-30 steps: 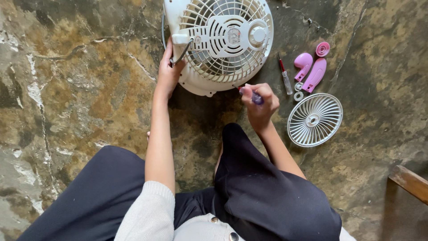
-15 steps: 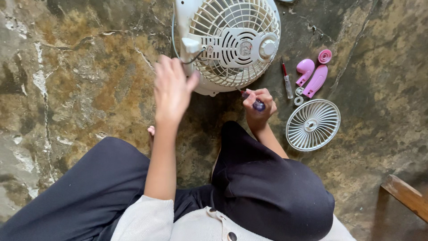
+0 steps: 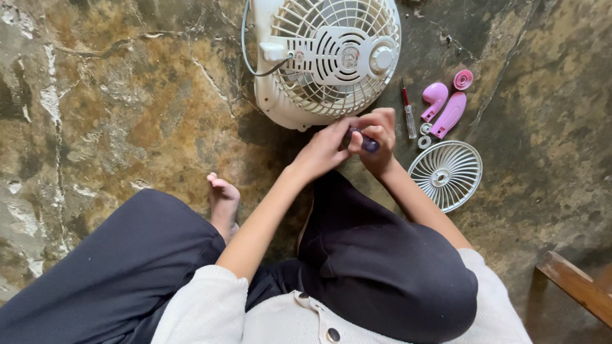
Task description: The person sits on the floor and uses a screwdriver to remove screws from the back grill of a white electric fan. They loosen and remove multiple screws, then detach the back grill from the fan body.
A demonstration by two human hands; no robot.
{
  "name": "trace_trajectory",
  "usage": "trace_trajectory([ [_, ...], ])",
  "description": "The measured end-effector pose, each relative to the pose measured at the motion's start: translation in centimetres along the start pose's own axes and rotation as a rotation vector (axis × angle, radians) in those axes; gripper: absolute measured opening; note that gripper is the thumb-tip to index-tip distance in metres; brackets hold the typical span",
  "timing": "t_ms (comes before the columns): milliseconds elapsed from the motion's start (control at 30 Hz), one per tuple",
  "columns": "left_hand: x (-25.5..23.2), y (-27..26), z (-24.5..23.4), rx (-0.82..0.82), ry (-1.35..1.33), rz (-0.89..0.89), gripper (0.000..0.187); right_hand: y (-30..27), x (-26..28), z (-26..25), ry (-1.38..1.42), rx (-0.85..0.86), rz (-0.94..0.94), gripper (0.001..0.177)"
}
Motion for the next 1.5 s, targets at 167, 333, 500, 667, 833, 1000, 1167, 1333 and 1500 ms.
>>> trace_trajectory([
  [167, 1.5, 1.1, 1.5, -0.068, 0.068, 0.254, 0.031, 0.6, -1.0, 0.0, -0.047, 0.102, -0.048, 0.027],
  [333, 4.5, 3.0, 1.9, -0.165, 0.071, 0.268, 0.038, 3.6, -1.3, 0.3, 0.008, 0.224, -0.090, 0.028],
  [500, 6.1, 2.8, 2.5, -0.389, 0.057, 0.276, 0.022, 4.6, 3.3, 0.2, 0.178, 0.209, 0.158, 0.028],
  [667, 7.4, 1.8, 3.3, -0.447, -0.079, 0.231, 0.015, 1.5, 5.7, 1.5, 0.936, -0.253, 0.742, 0.021],
  [833, 7.7, 1.5, 3.7, -0.466, -0.073, 0.069, 0.013, 0.1, 3.9, 3.2, 0.862, -0.428, 0.789, 0.025],
  [1000, 4.7, 2.2, 3.1, -0.181, -0.248, -0.048, 0.016, 1.3, 2.8, 0.9, 0.972, -0.150, 0.494, 0.046],
  [1167, 5.0, 2.5, 2.4, 0.398, -0.340, -0.388, 0.035, 2.9, -0.8, 1.3, 1.013, 0.680, 0.506, 0.048],
  [1333, 5.0, 3.4, 1.5, 0.060, -0.056, 0.114, 0.020, 5.7, -0.6, 3.8, 0.999, 1.067, 0.416, 0.045],
  [1500, 6.5, 2.8, 2.3, -0.363, 0.066, 0.264, 0.013, 6.3, 1.9, 1.4, 0.618, 0.369, 0.732, 0.033],
])
Point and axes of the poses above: each hand's wrist, its own y-axis towards the middle knuckle, its own z-axis out of the palm, x = y × z, the point moved 6 cm from there along y, towards the middle knuckle, and after that the axes turned 8 degrees about -y, right-handed, at the moved point
